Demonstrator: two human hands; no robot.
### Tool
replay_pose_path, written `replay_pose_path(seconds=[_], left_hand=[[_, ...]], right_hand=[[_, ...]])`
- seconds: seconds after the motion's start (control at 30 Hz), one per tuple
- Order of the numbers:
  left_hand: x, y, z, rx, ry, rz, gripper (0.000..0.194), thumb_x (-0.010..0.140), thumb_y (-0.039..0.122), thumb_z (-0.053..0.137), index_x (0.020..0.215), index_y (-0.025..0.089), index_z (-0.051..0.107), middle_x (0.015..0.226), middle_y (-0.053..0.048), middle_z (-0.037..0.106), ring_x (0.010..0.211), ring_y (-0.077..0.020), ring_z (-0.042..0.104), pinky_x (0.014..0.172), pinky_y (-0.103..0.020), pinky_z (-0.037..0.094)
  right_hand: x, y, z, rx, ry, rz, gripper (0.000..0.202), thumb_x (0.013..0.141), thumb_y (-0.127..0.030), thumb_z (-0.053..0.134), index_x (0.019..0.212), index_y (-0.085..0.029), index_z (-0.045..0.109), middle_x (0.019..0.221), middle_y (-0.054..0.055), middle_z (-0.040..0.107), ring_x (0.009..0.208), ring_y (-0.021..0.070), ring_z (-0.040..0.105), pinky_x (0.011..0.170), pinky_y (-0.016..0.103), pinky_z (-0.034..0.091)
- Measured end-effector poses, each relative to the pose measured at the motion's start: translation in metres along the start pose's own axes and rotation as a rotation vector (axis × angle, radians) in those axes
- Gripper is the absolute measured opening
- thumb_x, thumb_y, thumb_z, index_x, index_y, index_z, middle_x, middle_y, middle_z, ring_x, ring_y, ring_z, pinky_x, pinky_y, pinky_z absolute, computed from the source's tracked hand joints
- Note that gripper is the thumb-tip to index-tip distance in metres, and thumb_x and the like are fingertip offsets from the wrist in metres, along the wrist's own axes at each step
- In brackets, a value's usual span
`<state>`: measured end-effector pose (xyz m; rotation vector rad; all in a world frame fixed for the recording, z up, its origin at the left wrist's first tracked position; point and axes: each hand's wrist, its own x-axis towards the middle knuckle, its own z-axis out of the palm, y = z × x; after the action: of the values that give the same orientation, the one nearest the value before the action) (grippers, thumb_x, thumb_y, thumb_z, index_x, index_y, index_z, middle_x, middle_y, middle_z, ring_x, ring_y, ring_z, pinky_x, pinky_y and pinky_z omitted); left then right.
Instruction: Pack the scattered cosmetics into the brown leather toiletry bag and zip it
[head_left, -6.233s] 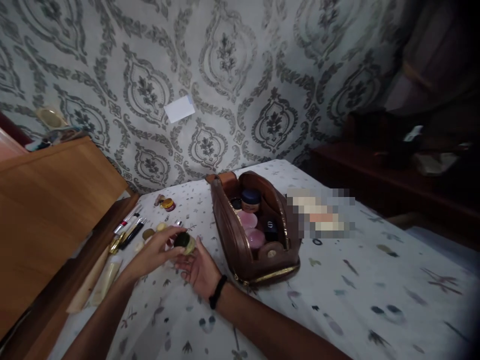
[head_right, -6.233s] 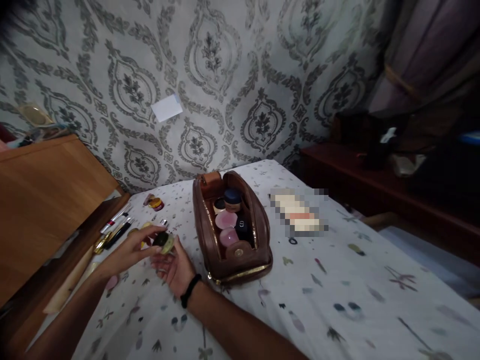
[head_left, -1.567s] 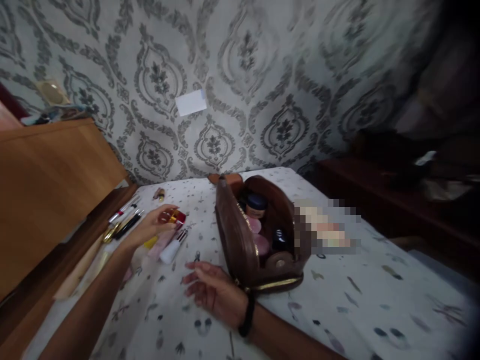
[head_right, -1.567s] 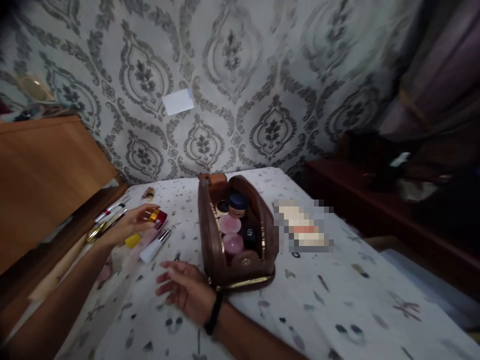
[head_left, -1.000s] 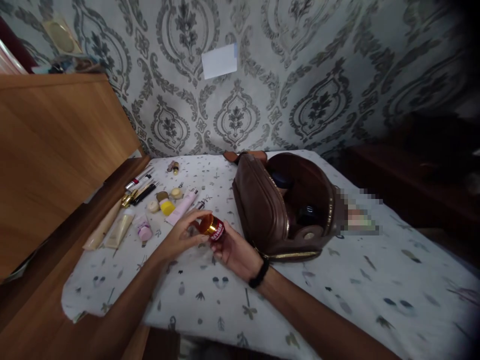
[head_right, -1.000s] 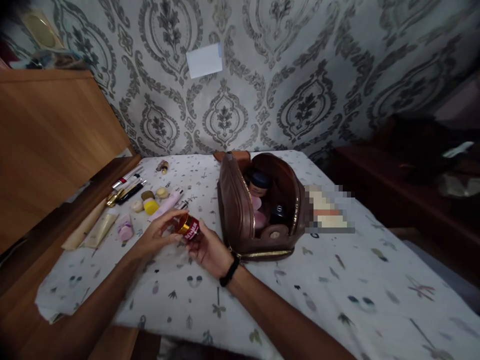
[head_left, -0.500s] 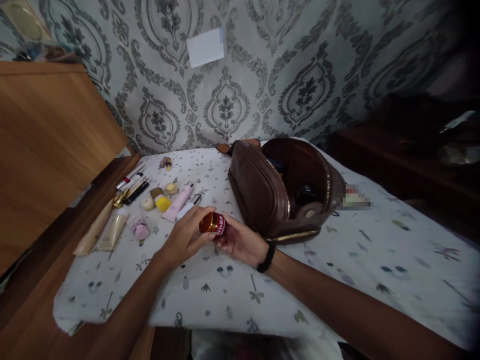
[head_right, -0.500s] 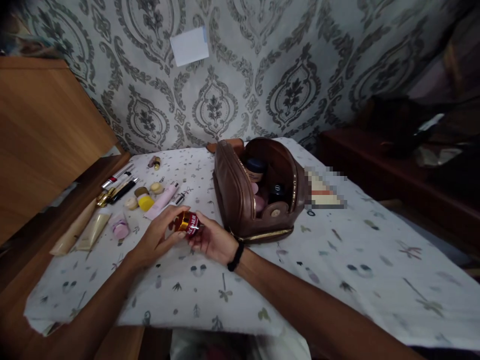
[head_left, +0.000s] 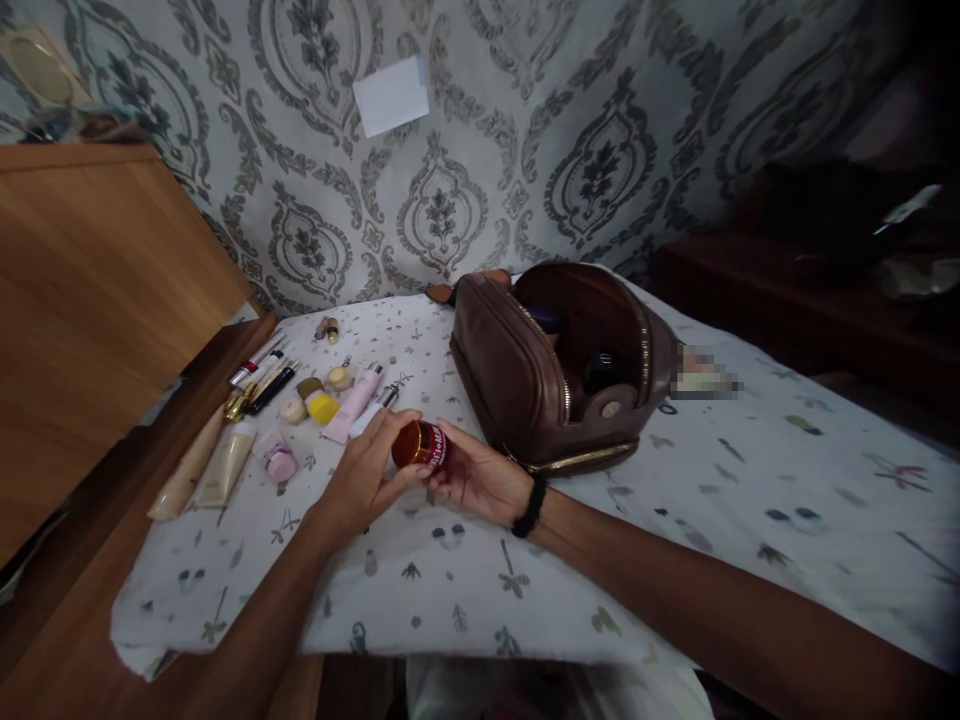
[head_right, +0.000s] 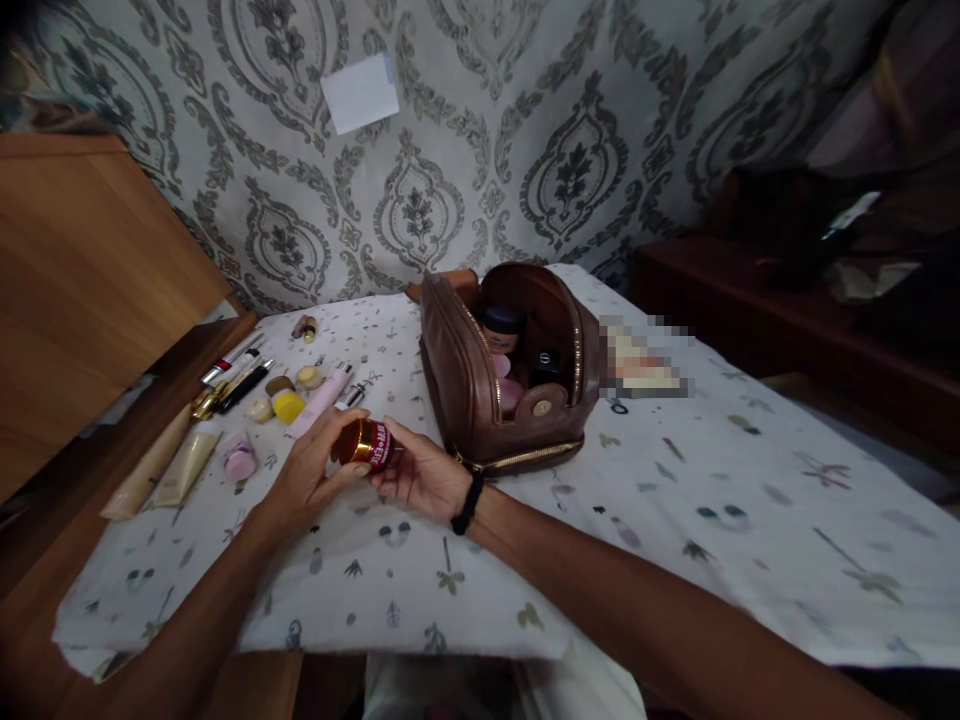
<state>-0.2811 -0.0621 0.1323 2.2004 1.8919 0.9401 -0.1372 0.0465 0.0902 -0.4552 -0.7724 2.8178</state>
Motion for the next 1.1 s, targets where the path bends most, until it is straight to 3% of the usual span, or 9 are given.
replay_pose_path(seconds=[0.27,0.5,0.73,0.93,1.1], left_hand=[[-0.001,-0.005,0.007,-0.047,0.075,0.045,0.049,0.091,0.03,0.057,0.136,0.022,0.04,0.128,-0.013,0.053,0.117,-0.025,0.053,0.095,-0.039,0.047],[0.0,-0.017,0.011,-0.192,0.151,-0.176,0.052,0.086,0.038,0.065,0.132,0.021,0.047,0.127,-0.012,0.057,0.111,-0.0254,0.058,0.093,-0.039,0.049],[0.002,-0.012,0.009,-0.4,0.119,-0.293,0.051,0.086,0.042,0.063,0.129,0.017,0.05,0.123,-0.012,0.059,0.109,-0.0237,0.06,0.093,-0.037,0.049],[0.0,-0.012,0.006,-0.405,0.105,-0.268,0.054,0.088,0.043,0.059,0.134,0.018,0.049,0.133,-0.014,0.054,0.119,-0.0267,0.056,0.097,-0.039,0.048],[-0.003,-0.011,0.007,-0.39,0.091,-0.295,0.055,0.088,0.046,0.058,0.136,0.019,0.049,0.139,-0.015,0.052,0.126,-0.0284,0.052,0.104,-0.043,0.045]], right_hand=[[-0.001,0.001,0.003,-0.018,0.012,-0.248,0.04,0.065,-0.039,0.086,0.091,-0.017,0.066,0.081,0.0,0.071,0.065,0.0079,0.064,0.058,0.017,0.049],[0.0,0.002,0.003,-0.061,0.032,-0.355,0.053,0.055,-0.022,0.09,0.102,-0.022,0.067,0.091,-0.002,0.067,0.076,0.0082,0.064,0.066,0.019,0.048],[-0.002,0.0,0.005,-0.049,0.045,-0.383,0.05,0.055,-0.021,0.09,0.1,-0.019,0.068,0.088,-0.002,0.067,0.076,0.0083,0.064,0.069,0.02,0.048],[-0.001,0.001,0.002,-0.045,0.034,-0.334,0.048,0.062,-0.031,0.088,0.1,-0.017,0.064,0.084,0.0,0.071,0.068,0.0088,0.065,0.062,0.02,0.048],[0.0,0.003,0.001,-0.039,0.042,-0.302,0.054,0.057,-0.041,0.089,0.096,-0.018,0.06,0.075,-0.001,0.072,0.062,0.0098,0.066,0.056,0.019,0.045]])
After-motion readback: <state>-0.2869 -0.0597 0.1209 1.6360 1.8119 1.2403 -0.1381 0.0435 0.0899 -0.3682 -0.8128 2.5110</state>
